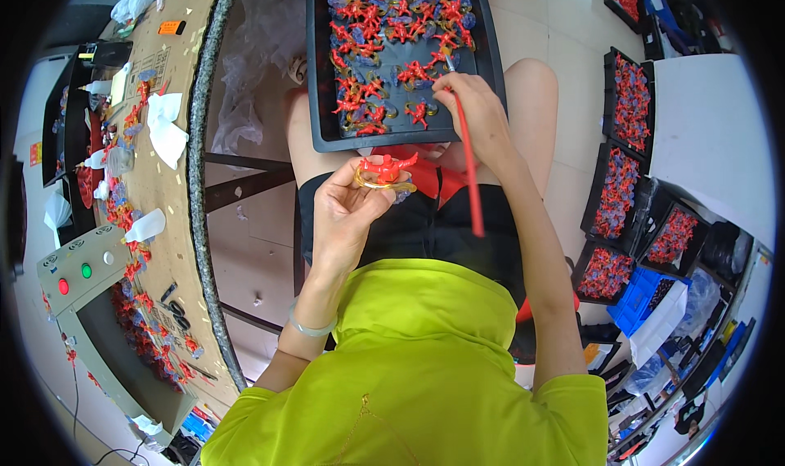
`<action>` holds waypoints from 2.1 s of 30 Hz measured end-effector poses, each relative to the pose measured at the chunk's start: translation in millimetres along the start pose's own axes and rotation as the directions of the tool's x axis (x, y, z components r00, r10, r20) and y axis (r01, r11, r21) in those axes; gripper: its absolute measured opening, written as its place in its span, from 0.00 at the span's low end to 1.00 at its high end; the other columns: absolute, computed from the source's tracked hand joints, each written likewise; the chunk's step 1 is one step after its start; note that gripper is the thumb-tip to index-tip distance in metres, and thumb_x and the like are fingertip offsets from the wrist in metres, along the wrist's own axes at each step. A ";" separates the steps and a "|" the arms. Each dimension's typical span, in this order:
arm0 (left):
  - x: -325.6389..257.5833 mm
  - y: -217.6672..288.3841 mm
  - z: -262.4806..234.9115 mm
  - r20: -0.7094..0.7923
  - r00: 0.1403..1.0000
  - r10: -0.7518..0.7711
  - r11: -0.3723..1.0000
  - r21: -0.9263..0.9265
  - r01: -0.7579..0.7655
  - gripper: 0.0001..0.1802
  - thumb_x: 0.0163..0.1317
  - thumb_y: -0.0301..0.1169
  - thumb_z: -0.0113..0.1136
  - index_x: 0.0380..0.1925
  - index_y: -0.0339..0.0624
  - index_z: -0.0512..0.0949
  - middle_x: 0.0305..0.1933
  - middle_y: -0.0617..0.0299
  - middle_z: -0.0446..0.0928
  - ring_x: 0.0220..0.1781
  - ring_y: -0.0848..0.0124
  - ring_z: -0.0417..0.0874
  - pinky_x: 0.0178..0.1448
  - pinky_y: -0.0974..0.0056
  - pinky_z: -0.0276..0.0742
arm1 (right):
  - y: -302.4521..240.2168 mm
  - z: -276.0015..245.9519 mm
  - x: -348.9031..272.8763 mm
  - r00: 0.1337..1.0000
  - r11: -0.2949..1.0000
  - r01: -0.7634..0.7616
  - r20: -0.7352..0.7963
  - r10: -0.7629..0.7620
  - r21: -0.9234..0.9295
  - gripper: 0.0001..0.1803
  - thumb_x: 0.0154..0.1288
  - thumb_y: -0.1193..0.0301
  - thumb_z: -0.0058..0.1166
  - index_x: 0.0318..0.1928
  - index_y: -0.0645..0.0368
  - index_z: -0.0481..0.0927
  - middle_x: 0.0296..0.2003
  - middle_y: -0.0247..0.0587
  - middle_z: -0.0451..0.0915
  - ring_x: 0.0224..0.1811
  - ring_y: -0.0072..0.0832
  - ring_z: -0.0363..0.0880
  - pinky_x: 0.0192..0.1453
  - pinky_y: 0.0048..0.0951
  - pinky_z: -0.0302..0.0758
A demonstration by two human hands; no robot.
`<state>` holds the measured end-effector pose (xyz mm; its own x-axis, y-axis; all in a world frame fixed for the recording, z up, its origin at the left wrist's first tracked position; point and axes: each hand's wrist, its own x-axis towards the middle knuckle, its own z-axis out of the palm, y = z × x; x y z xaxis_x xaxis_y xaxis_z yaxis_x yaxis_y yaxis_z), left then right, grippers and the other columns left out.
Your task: The person applies liquid to plastic figurine parts with a brush and assembles the toy figures by attaching pieces together by hand.
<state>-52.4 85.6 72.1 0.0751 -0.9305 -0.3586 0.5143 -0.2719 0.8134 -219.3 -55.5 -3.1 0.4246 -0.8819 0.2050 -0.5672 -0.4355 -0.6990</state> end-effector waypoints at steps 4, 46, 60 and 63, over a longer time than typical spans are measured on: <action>0.4 1.3 -8.2 0.010 0.999 0.041 0.998 -0.039 -0.040 0.22 0.56 0.15 0.51 0.54 0.31 0.68 0.45 0.55 0.78 0.48 0.70 0.79 0.54 0.68 0.75 | 36.4 17.6 3.7 0.977 0.988 0.128 0.183 -0.110 -0.090 0.18 0.47 0.81 0.61 0.37 0.60 0.67 0.36 0.45 0.72 0.45 0.45 0.71 0.47 0.40 0.70; 10.0 -2.7 -10.2 0.030 0.991 0.129 0.991 0.043 -0.130 0.22 0.61 0.30 0.62 0.53 0.34 0.70 0.42 0.59 0.75 0.34 0.78 0.74 0.38 0.70 0.75 | -91.4 -23.5 -26.5 0.978 0.816 0.197 -0.050 -0.203 0.544 0.12 0.56 0.87 0.51 0.28 0.58 0.64 0.30 0.42 0.72 0.31 0.30 0.71 0.39 0.27 0.70; 4.2 2.0 -3.8 0.113 0.992 0.058 0.986 -0.165 -0.038 0.27 0.68 0.43 0.51 0.58 0.35 0.66 0.45 0.55 0.76 0.30 0.72 0.75 0.36 0.69 0.73 | -113.3 -61.5 -27.6 0.994 0.783 0.103 -0.042 -0.098 0.614 0.20 0.67 0.60 0.51 0.45 0.66 0.81 0.30 0.40 0.78 0.32 0.23 0.76 0.36 0.22 0.70; 3.3 -1.4 -5.3 0.115 0.990 0.082 0.990 -0.123 -0.068 0.26 0.68 0.42 0.51 0.58 0.35 0.65 0.46 0.56 0.76 0.30 0.75 0.75 0.37 0.70 0.73 | -119.4 -52.0 -32.9 0.986 0.868 0.129 0.029 -0.163 0.479 0.17 0.64 0.61 0.54 0.43 0.63 0.81 0.29 0.40 0.78 0.29 0.27 0.76 0.34 0.24 0.69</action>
<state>-48.3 84.3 67.4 0.0183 -0.9716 -0.2358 0.6091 -0.1762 0.7733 -202.2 16.1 109.2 0.5319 -0.7933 0.2961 -0.0997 -0.4059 -0.9085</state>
